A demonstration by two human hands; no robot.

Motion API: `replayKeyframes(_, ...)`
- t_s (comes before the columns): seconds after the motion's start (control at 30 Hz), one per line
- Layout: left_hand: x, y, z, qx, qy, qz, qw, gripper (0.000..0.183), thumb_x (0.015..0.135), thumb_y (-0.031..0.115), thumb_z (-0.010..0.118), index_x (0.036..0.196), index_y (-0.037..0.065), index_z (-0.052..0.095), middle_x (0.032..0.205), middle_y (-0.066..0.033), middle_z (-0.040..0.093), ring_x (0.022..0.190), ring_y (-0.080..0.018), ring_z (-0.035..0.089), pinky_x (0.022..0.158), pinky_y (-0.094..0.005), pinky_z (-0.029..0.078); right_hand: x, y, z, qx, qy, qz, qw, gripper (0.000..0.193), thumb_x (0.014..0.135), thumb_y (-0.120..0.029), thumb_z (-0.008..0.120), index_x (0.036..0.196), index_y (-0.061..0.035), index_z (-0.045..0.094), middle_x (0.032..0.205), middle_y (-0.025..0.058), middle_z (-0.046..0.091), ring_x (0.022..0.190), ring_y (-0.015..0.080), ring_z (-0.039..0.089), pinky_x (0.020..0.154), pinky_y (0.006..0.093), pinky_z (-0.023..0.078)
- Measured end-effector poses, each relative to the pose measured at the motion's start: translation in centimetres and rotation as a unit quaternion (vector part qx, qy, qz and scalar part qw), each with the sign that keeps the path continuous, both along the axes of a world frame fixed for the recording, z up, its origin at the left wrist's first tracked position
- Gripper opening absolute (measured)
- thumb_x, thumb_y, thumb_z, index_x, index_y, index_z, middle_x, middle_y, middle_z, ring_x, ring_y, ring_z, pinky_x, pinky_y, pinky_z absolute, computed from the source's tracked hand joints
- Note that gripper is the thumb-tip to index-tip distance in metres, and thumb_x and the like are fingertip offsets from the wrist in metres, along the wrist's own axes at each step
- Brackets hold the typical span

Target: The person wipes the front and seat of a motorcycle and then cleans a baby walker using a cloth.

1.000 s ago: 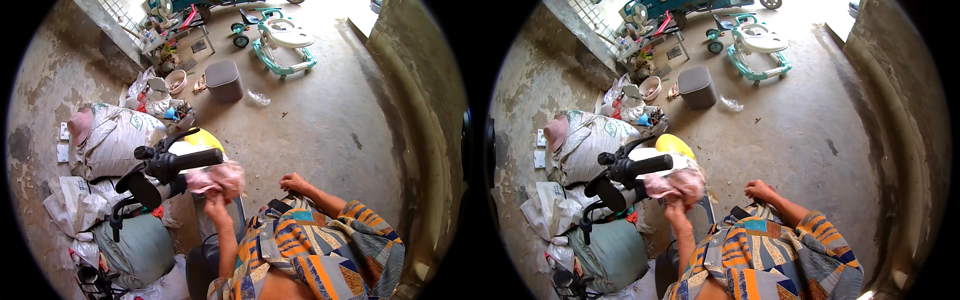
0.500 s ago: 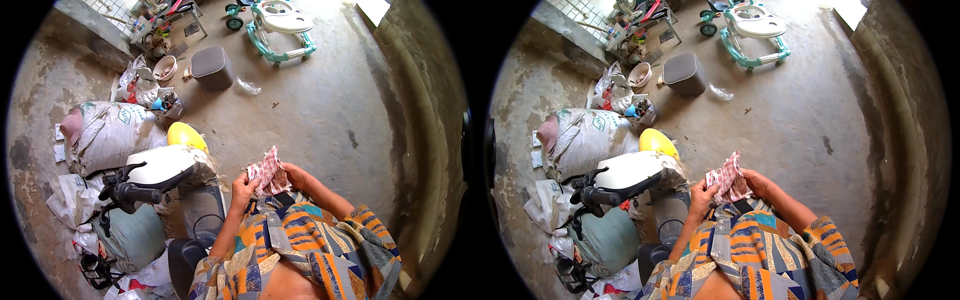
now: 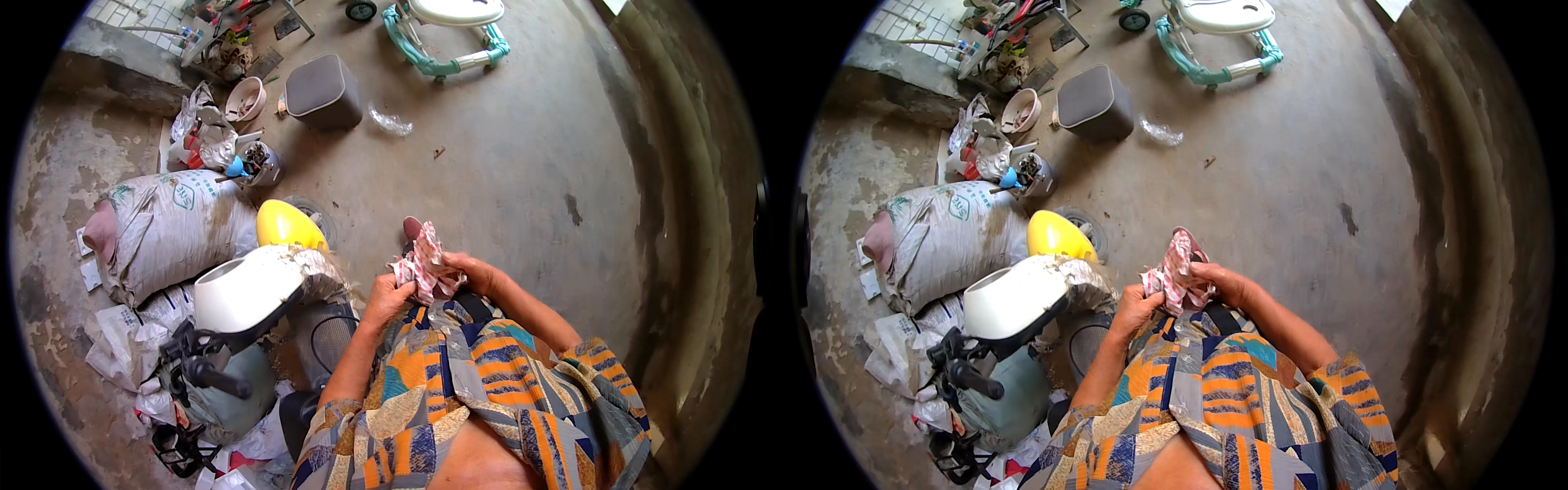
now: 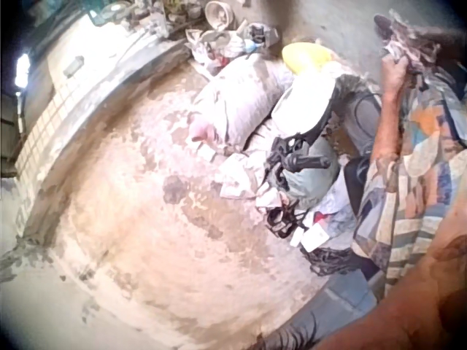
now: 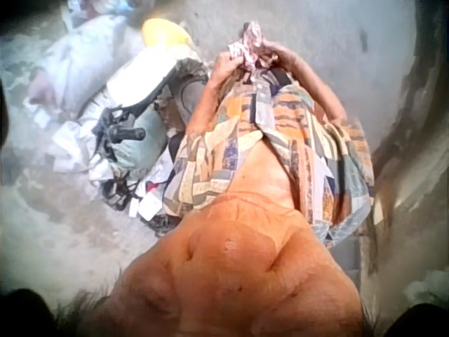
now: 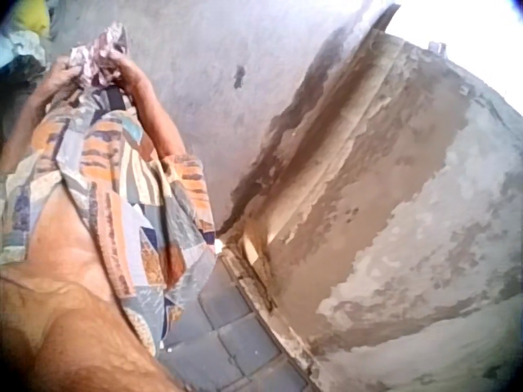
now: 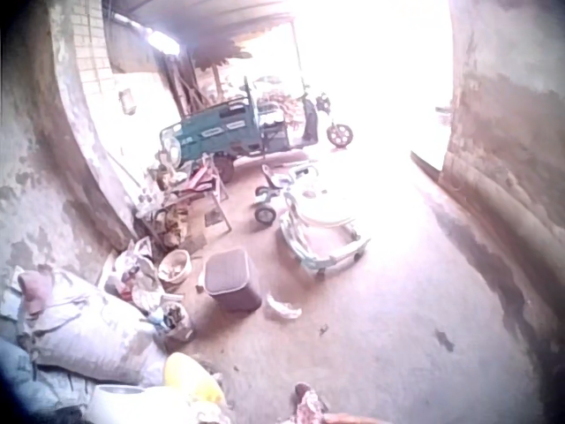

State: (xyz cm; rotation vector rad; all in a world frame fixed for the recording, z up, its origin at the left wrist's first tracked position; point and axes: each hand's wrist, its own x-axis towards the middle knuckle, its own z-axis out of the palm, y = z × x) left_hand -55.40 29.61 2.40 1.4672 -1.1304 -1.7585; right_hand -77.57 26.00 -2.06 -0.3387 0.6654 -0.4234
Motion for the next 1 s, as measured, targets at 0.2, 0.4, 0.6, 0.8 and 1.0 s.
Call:
replayKeyframes(0.2,-0.4,-7.9,-2.8,-0.035,-0.054,-0.024,0.998,0.022,0.092,0.019,0.062,0.086,-0.001,0.069,0.077,0.0031,0.064,0.07,-0.0053,0.056,0.061,-0.0218,0.046,1.8,-7.1,0.7,-0.014,0.095,0.002,0.995,0.03,0.087,-0.014,0.064,0.112,0.0005,0.062,0.1,0.0082,0.067,0.085,0.017,0.064,0.08,0.0303,0.052)
replayKeyframes(0.4,1.9,-17.0,0.1,0.02,0.104,0.158,0.982,0.027,0.094,0.027,0.058,0.092,0.003,0.069,0.078,-0.002,0.067,0.066,-0.0097,0.061,0.059,-0.024,0.049,5.2,-16.3,2.2,-0.073,0.19,-0.096,0.974,0.019,0.084,-0.009,0.063,0.1,0.0014,0.066,0.085,0.0039,0.067,0.07,0.0125,0.063,0.064,0.0267,0.051)
replayKeyframes(0.6,6.7,-21.3,-0.4,-0.026,0.035,0.35,0.936,0.034,0.094,0.033,0.056,0.093,0.0,0.065,0.079,-0.0086,0.067,0.057,-0.0148,0.062,0.054,-0.0261,0.05,7.7,-23.4,3.6,-0.069,0.228,-0.121,0.964,0.018,0.085,-0.015,0.066,0.095,0.0002,0.068,0.079,0.0021,0.066,0.063,0.0091,0.06,0.053,0.0243,0.046)
replayKeyframes(0.8,11.3,-22.1,-2.4,0.076,0.144,0.479,0.863,0.041,0.097,0.037,0.048,0.106,-0.001,0.058,0.075,-0.011,0.064,0.058,-0.0203,0.063,0.054,-0.032,0.053,5.4,-27.7,-1.2,0.038,0.208,-0.246,0.946,0.017,0.085,-0.012,0.066,0.098,-0.0012,0.065,0.082,0.0053,0.066,0.064,0.0138,0.064,0.051,0.0261,0.053)
replayKeyframes(1.0,7.8,-29.2,-0.4,0.062,0.128,0.401,0.905,0.035,0.094,0.031,0.057,0.109,0.0,0.063,0.101,-0.0102,0.066,0.083,-0.0175,0.066,0.07,-0.0303,0.052,4.1,-34.1,0.1,0.03,0.155,-0.258,0.953,0.02,0.088,-0.011,0.063,0.105,-0.0003,0.061,0.094,0.0082,0.067,0.082,0.0183,0.068,0.071,0.0314,0.058)
